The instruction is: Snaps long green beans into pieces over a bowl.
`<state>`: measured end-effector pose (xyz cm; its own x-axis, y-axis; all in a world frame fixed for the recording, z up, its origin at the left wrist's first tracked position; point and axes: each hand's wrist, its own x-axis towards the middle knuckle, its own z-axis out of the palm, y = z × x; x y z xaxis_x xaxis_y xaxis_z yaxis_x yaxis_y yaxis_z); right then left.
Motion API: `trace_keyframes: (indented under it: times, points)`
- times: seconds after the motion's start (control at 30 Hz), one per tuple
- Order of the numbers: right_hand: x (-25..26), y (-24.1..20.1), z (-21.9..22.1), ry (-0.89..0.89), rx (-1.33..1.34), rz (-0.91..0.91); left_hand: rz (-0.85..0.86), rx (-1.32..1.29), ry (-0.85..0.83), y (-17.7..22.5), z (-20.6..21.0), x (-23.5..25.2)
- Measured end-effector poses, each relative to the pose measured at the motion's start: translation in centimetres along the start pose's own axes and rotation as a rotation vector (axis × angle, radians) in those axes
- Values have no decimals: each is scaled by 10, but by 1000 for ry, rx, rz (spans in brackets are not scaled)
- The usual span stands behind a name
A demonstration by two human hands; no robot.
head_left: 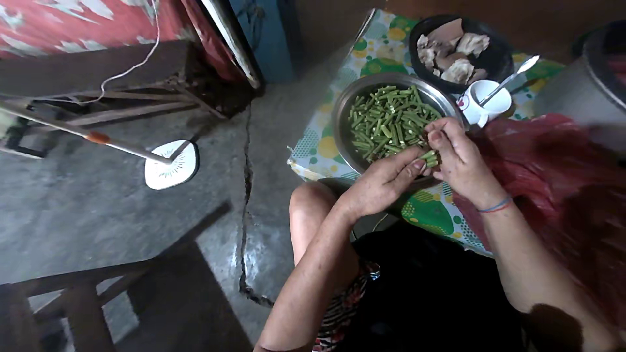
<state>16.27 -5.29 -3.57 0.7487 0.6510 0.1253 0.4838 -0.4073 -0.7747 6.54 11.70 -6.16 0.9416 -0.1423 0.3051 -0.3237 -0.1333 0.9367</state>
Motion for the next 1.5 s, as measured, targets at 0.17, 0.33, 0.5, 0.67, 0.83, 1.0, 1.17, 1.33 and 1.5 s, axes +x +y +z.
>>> trace_keyframes:
  times: [0.17, 0.33, 0.5, 0.67, 0.83, 1.0, 1.17, 1.33, 1.5]
  points:
    - [-7, -1, -4, -73, 163, -101, -98, -52, 18, -3, -2, 0]
    - [-11, -13, -3, 6, 319, -52, -148, -77, -8, 1, 0, 2]
    - [-2, -13, -17, 97, 405, -31, -186, -106, -43, 5, -3, 1]
    - [-9, -4, -14, 98, -65, -272, -217, -187, 12, 0, -7, -2]
    - [-18, -1, -4, 11, -314, -409, -229, -264, -28, 4, -8, -4]
    - [-17, 1, -5, 14, -295, -425, -188, -261, 3, 3, -7, -3]
    - [-17, 2, -5, 37, -301, -466, -179, -269, 49, 5, -7, -4]
    - [-17, -4, 7, 135, -305, -355, -87, 33, 62, 2, -1, -1]
    - [-7, -4, 7, 41, -92, -62, -64, 70, 19, 1, 2, 0]
